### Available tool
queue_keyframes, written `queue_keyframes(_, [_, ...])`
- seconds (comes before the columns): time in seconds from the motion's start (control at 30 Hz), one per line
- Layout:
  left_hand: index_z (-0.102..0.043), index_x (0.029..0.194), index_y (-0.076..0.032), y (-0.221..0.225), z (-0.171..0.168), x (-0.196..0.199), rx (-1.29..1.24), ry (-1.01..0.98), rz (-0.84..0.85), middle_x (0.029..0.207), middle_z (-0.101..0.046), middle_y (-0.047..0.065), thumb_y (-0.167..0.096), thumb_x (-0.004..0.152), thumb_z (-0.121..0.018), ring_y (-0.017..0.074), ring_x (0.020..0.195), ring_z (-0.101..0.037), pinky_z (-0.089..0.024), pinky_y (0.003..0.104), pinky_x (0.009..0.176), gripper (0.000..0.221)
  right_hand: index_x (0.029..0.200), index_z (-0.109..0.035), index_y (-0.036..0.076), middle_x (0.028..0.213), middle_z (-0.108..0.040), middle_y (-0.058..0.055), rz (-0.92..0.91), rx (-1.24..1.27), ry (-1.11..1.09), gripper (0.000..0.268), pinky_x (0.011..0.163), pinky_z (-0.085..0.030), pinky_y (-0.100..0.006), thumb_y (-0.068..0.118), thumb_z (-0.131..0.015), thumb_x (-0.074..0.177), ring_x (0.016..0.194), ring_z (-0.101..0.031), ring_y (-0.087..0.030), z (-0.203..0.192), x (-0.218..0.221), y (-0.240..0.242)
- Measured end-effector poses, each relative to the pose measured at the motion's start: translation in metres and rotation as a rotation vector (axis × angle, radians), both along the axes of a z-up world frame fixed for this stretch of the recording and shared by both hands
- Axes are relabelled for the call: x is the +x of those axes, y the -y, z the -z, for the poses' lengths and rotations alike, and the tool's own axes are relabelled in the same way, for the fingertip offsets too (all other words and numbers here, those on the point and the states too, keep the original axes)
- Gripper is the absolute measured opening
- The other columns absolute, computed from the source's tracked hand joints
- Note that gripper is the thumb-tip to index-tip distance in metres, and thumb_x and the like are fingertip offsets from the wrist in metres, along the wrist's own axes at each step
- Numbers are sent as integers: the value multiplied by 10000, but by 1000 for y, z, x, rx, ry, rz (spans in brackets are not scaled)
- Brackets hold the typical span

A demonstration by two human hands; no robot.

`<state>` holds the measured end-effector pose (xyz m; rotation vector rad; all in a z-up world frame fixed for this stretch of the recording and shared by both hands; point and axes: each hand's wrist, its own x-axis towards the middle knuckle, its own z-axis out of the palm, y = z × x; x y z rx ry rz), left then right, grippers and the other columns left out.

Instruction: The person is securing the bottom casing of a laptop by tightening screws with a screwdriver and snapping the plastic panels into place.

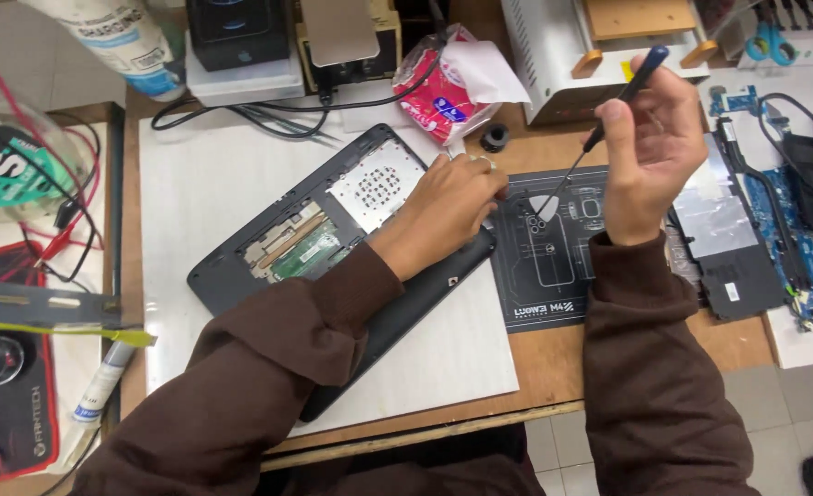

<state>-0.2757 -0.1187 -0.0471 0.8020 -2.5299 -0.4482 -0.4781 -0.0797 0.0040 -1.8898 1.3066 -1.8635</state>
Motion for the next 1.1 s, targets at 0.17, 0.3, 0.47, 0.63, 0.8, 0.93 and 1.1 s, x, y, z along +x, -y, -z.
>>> queue_keyframes(0.17, [-695,922,-144,15,18,-28,-202,118,46,992,-628,92,37,757,-716,331,909,-518,-363,447,745,246,1364,-523,-55,1073,-568,-181,48,-24,38,250,725,-649,-358,-26,-602,1129,900,-636,-275,-6,0,-7])
queue_keyframes(0.3, [-728,869,-117,19,24,-35,-261,116,50,995,-624,115,23,881,-642,326,893,-503,-363,445,704,165,1355,-534,-37,1142,-591,-187,112,-86,32,262,823,-637,-366,-33,-618,1107,963,-637,-283,-3,-8,-8])
queue_keyframes(0.47, [-707,830,-136,27,27,-35,-226,96,87,946,-613,81,-44,931,-652,305,889,-475,-353,436,714,147,1361,-524,-9,1122,-609,-203,96,-91,126,239,726,-652,-372,2,-580,1129,930,-648,-273,-5,-10,-12])
queue_keyframes(0.63, [-657,949,-85,31,25,-36,-39,41,124,1020,-599,98,-140,955,-666,294,920,-495,-370,434,775,56,1350,-539,10,1153,-621,-162,146,-95,187,228,689,-648,-362,63,-601,1137,925,-641,-240,0,-17,-8])
queue_keyframes(0.8, [-581,784,-141,23,-4,-19,698,-477,88,771,-622,-38,-4,839,-678,39,713,-530,-433,203,656,177,1394,-510,62,1303,-579,-104,79,-105,435,264,737,-648,-413,66,-621,1154,1018,-612,-220,6,-23,-7])
queue_keyframes(0.93, [-658,871,-121,30,-1,-11,841,-573,69,860,-644,-15,27,856,-740,60,785,-575,-473,188,730,170,1360,-473,89,1303,-556,-100,41,-129,426,244,800,-662,-448,61,-617,1166,1044,-622,-227,7,-23,-5])
queue_keyframes(1.1, [-671,883,-44,30,-10,-5,1198,-857,-4,903,-728,115,104,820,-789,148,848,-711,-637,242,754,199,1330,-451,82,1293,-512,-116,24,-167,385,238,826,-683,-514,70,-618,1161,1041,-599,-243,2,-14,-6])
